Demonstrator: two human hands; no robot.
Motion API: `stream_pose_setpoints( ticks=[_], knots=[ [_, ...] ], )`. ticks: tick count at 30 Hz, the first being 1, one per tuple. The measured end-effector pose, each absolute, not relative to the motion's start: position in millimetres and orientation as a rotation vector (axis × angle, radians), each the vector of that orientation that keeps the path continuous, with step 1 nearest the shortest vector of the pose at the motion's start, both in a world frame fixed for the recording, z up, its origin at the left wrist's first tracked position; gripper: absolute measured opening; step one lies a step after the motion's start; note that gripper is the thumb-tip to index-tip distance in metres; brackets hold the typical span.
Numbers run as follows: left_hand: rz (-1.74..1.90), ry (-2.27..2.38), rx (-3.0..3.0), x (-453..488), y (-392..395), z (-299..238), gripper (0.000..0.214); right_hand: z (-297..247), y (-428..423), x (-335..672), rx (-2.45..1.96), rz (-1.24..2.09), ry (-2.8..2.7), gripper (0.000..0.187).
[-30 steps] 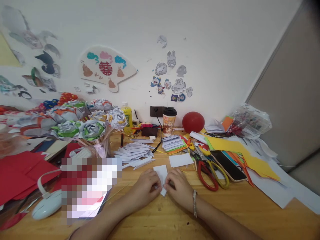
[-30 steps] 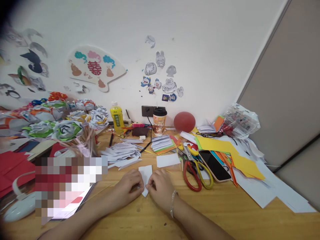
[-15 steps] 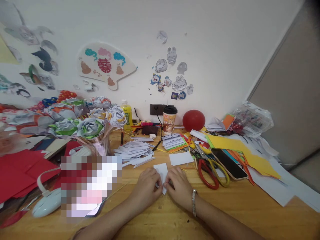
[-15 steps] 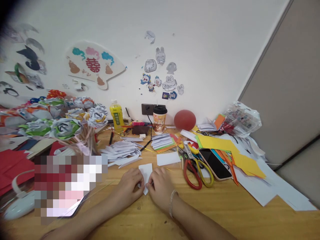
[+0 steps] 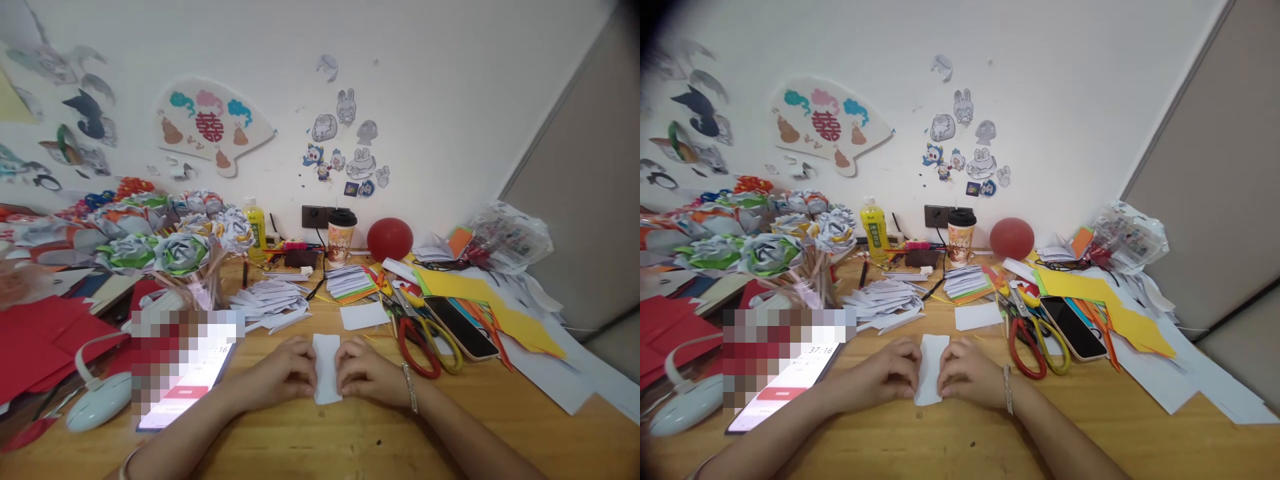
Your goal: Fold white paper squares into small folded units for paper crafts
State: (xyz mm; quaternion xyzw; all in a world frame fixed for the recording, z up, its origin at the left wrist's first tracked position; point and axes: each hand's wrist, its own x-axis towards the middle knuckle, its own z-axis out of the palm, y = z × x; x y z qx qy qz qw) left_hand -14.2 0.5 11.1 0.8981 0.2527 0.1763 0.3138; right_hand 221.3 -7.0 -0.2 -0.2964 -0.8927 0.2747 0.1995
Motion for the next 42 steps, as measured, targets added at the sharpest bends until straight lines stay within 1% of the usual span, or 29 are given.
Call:
stream_pose_setpoints(
  ticks=[5, 11, 16, 20, 27, 33, 42],
  knots=[
    [0.436, 0.621, 2.405, -18.5, 4.6, 6.1, 0.019, -2.9, -8.1, 220.3, -0.821, 0.763, -2.533, 0.014],
    [0.422, 0.601, 2.451, -17.2, 0.6, 11.7, 0.017, -5.8, -9.4, 217.7, -0.803, 0.715, -2.498, 0.005],
    [0.468, 0.588, 2.384, -11.7, -2.3, 13.2, 0.020, -8.3, -10.7, 212.7, -0.886, 0.722, -2.440, 0.006],
    [0.530, 0.703, 2.382, -6.9, -2.8, 5.3, 0.016, -10.2, -13.2, 205.6, -1.025, 0.705, -2.368, 0.008],
    [0.566, 0.896, 2.436, -2.0, -7.9, 1.5, 0.009, -13.1, -17.9, 194.5, -1.193, 0.573, -2.317, 0.009],
    [0.592, 1.028, 2.472, 4.6, -12.7, -3.1, 0.012, -11.5, -18.7, 191.8, -1.223, 0.525, -2.332, 0.008],
    [0.615, 1.301, 2.505, 17.0, -20.7, -9.5, 0.010, -20.4, -25.8, 186.1, -1.325, 0.278, -2.370, 0.008]
  ],
)
